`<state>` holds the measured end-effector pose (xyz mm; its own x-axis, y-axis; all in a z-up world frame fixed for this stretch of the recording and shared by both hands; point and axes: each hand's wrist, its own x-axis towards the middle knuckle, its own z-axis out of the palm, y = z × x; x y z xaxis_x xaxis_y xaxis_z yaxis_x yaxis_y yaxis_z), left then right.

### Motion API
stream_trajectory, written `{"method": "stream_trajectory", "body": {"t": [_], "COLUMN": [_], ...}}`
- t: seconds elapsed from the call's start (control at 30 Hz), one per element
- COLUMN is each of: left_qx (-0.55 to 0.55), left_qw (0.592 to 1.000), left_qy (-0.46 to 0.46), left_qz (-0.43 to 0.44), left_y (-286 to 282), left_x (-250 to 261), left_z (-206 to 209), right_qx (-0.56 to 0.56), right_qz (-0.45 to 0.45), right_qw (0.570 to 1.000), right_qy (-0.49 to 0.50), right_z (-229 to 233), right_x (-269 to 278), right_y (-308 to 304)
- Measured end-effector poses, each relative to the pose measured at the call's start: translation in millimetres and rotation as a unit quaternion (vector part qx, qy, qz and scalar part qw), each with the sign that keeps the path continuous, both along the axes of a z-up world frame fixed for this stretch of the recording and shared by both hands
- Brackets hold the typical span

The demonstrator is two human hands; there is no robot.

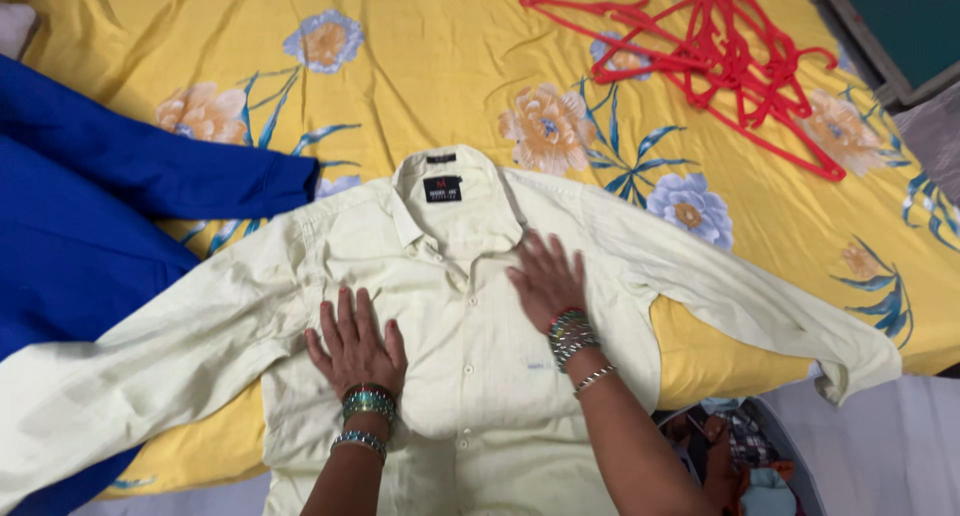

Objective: The person places a blue hoodie on a bed, smooths it, and puts it on a red hanger. Then they retrieve a cream shirt from a laundry basket, lay it on the bed, smooth it, button the collar, and prepare to hang it.

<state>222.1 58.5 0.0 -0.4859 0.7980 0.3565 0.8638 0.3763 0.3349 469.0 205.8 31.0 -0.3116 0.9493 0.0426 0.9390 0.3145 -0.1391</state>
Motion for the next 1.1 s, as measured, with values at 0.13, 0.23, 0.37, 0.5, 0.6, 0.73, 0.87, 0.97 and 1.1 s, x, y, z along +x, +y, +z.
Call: {"method": "stream_trajectory", "body": {"t": [0.13,0.23,0.37,0.5,0.6,0.73,0.87,0.97,1.1], "left_qx": [0.002,-0.016,0.031,0.021,-0.124,-0.097,-0.085,-0.056,-0.05], "left_qw": [1.0,1.0,0.999,0.968,0.896,0.908,0.916,0.924,0.927], "left_qy": [-0.011,0.003,-0.029,-0.055,-0.071,-0.011,-0.015,-0.028,-0.035], "left_qz": [-0.002,-0.003,-0.01,-0.245,-0.421,-0.407,-0.392,-0.377,-0.369], "left_y": [-4.9,-1.0,-3.2,33.5,76.5,118.8,120.1,118.0,118.4], "left_x": [0.4,-4.4,4.1,54.5,130.6,169.9,165.6,163.8,163.1], "left_z": [-2.7,-5.9,-9.2,-13.7,-3.9,17.7,19.7,20.9,23.8], "right_qx": [-0.029,-0.017,-0.014,0.006,0.002,0.021,0.016,0.031,0.03], "right_qz": [-0.131,-0.156,-0.161,-0.151,-0.149,-0.146,-0.169,-0.174,-0.175], "right_qw": [0.991,0.987,0.987,0.988,0.989,0.989,0.985,0.984,0.984], "right_qy": [0.004,-0.023,-0.012,0.011,0.013,0.008,0.025,0.027,0.022], "right_z": [4.4,3.4,2.5,-6.9,-14.2,-21.0,-25.4,-26.4,-30.1], "right_x": [39.0,35.0,32.5,32.9,35.6,40.5,36.8,32.9,30.2], "right_y": [12.9,13.6,14.8,16.0,20.3,36.2,60.1,87.3,134.5]}}
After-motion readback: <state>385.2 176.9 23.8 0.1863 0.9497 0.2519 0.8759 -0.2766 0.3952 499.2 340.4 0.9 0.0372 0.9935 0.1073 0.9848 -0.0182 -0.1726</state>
